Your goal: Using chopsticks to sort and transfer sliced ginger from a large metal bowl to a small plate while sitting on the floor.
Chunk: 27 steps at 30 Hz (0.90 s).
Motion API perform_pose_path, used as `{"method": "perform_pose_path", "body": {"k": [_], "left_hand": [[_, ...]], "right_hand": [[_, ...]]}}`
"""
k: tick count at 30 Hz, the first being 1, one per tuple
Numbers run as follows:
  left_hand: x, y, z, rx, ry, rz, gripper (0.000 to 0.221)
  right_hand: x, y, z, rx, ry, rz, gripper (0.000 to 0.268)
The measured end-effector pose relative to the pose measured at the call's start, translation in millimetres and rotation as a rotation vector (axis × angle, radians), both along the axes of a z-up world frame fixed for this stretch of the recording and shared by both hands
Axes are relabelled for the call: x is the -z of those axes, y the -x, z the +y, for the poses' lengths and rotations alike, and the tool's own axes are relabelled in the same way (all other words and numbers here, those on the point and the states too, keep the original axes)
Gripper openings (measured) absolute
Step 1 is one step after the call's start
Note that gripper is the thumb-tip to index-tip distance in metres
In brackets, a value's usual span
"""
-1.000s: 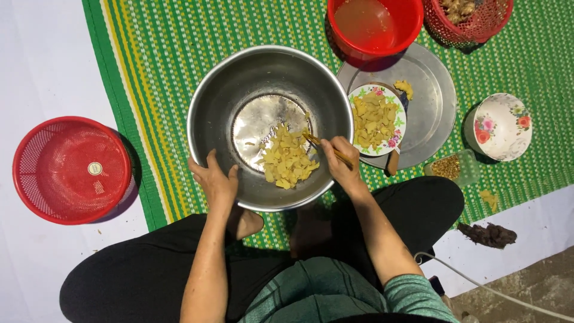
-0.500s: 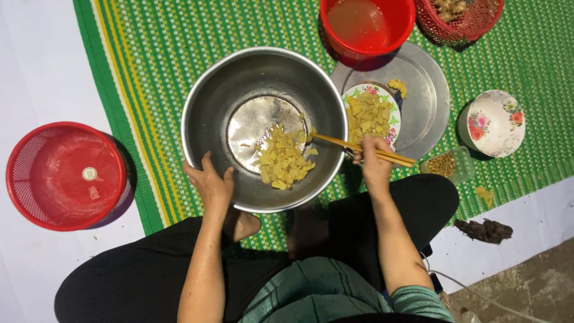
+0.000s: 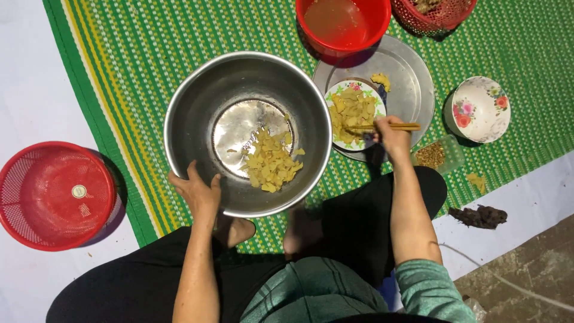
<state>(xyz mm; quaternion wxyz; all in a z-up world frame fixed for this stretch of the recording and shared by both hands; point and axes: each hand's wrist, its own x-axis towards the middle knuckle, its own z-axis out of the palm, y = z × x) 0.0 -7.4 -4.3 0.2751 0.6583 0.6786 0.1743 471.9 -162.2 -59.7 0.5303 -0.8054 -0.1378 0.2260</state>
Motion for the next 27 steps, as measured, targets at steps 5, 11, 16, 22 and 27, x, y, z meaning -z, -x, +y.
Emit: {"method": "perform_pose_path", "body": {"k": [5,11,16,22,27], "left_hand": [[-3,-3,1,-0.015,0.01,0.007,0.067],[-12,-5,1,-0.016,0.029,0.008,0.067],[-17,-6,0,-0.036,0.06,0.007,0.065],[-5,-2,2,-0.03,0.05,-0.007,0.068],[-4,-2,1,-0.024,0.033,-0.014,0.068]], "right_hand": [[-39,12,-5,-0.01,0.211,-0.257,0.02],[-97,107,-2,-0.127,-0.216,-0.162,0.027],[-87,184,42,-0.469,-0.014,-0.175,0.007],[-59,205,55,-0.66,-0.165,-0.341,0.011],[-65,205,42,-0.226,-0.082,-0.072,0.036]]}}
